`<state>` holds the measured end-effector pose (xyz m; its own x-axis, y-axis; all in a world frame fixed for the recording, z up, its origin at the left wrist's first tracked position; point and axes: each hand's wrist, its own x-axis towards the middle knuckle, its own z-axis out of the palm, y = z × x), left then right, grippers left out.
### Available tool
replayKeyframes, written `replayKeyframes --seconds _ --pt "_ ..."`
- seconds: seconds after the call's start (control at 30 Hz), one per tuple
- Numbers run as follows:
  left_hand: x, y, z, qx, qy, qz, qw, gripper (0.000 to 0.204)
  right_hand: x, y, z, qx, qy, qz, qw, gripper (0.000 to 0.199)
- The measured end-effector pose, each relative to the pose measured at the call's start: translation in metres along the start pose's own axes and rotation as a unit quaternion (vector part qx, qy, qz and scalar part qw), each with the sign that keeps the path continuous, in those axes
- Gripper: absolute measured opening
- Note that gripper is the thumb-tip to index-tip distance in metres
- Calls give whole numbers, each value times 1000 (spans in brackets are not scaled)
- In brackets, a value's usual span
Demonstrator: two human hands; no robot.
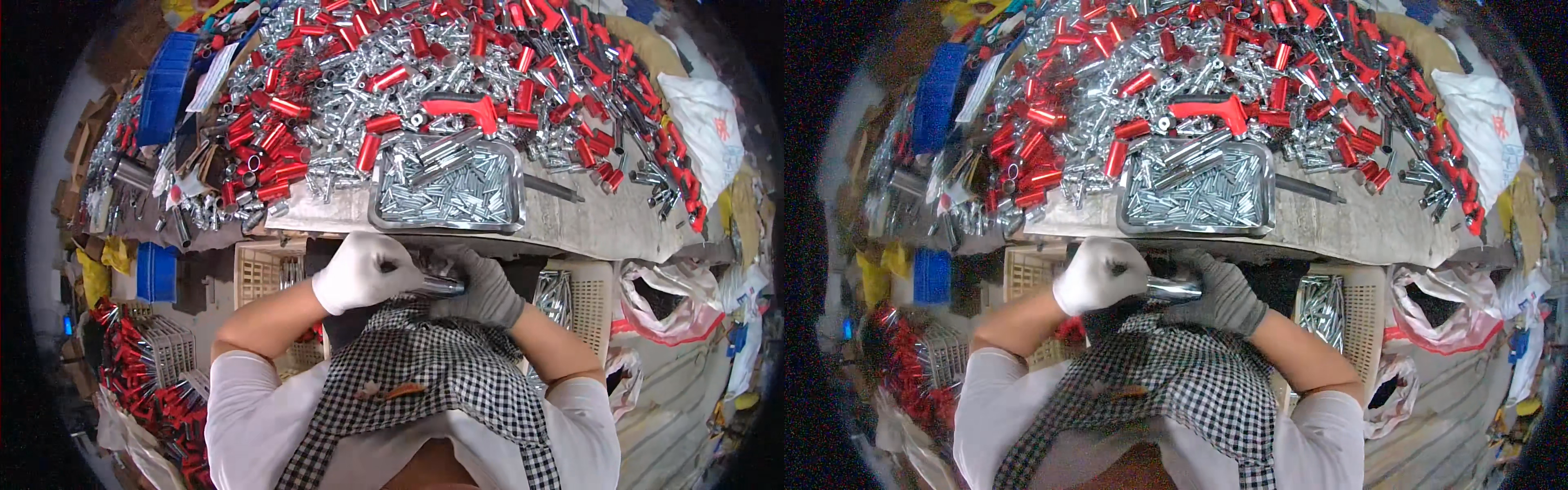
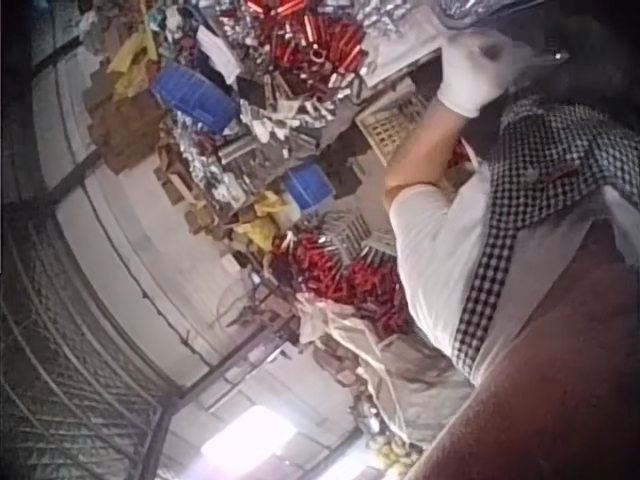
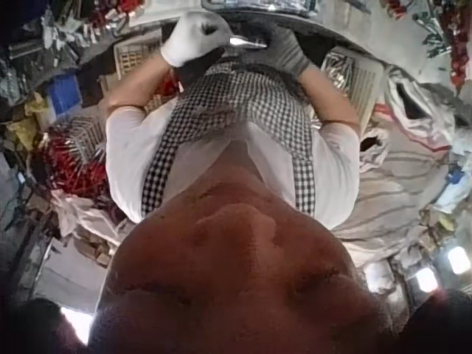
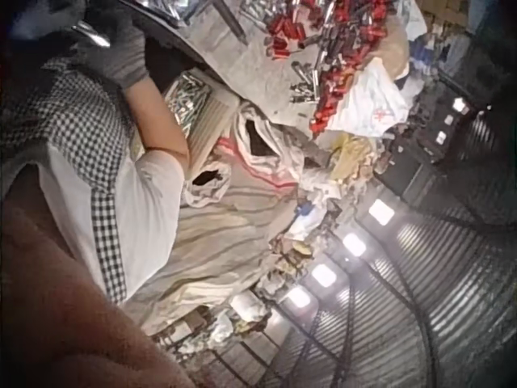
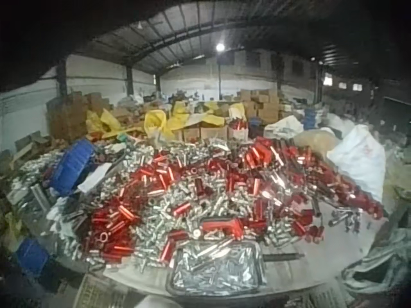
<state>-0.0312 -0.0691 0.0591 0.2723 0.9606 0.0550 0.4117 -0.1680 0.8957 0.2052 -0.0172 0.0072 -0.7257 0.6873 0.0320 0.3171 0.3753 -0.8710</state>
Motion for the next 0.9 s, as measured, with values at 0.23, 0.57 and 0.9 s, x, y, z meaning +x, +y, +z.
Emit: replayKeyframes --seconds 0.23,0.57,0.9 --pt "30 -5 17 -1 -34 -11 999 6 3 5 -4 0 -55 29 998 59" --pt "175 -25 39 440 -221 110 863 24 -16 17 -52 37 39 102 993 47" --pt "120 -11 10 150 -9 229 962 16 -18 0 -58 -67 42 149 986 41"
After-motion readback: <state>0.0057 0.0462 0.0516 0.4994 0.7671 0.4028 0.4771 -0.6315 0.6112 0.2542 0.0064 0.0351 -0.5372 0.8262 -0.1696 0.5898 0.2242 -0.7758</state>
